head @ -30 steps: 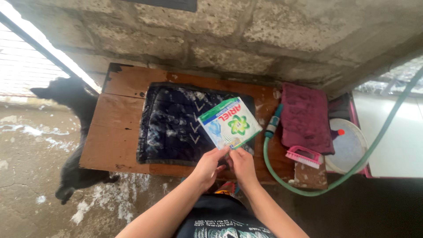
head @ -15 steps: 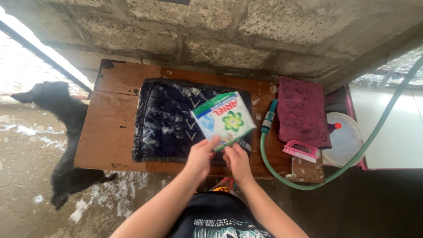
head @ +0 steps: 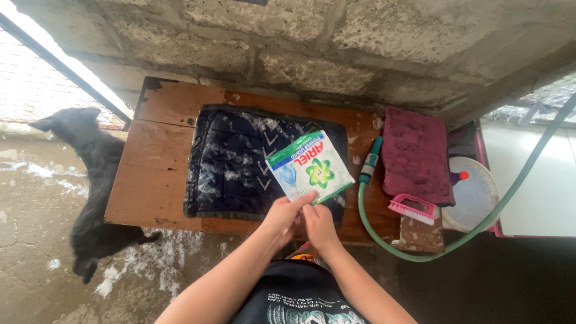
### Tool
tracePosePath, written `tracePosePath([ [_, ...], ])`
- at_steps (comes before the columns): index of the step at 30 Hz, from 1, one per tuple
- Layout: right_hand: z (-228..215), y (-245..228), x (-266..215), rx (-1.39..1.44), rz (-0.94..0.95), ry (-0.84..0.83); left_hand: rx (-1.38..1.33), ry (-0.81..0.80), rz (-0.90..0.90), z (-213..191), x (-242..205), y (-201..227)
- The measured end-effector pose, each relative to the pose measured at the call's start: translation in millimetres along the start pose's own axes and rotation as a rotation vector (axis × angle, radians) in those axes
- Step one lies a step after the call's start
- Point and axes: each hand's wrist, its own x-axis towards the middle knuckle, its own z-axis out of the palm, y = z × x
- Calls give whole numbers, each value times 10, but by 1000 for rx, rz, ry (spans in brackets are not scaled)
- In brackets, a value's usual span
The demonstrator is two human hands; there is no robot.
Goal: The person cleans a mat by spraying it with water from a hose, applying liquid detergent onto it, and scrubbing the surface with a brush.
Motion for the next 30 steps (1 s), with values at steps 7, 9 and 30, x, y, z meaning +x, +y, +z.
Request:
tracePosePath([
  [7,37,-92,-77,-112,61,104,-99,88,-34,57,17,166],
  [9,-34,-132,-77,58,13,46,-51,28,11,11,26,232],
  [30,59,-428,-155,-601,-192,230,-218,-65,-56,-13,34,108],
])
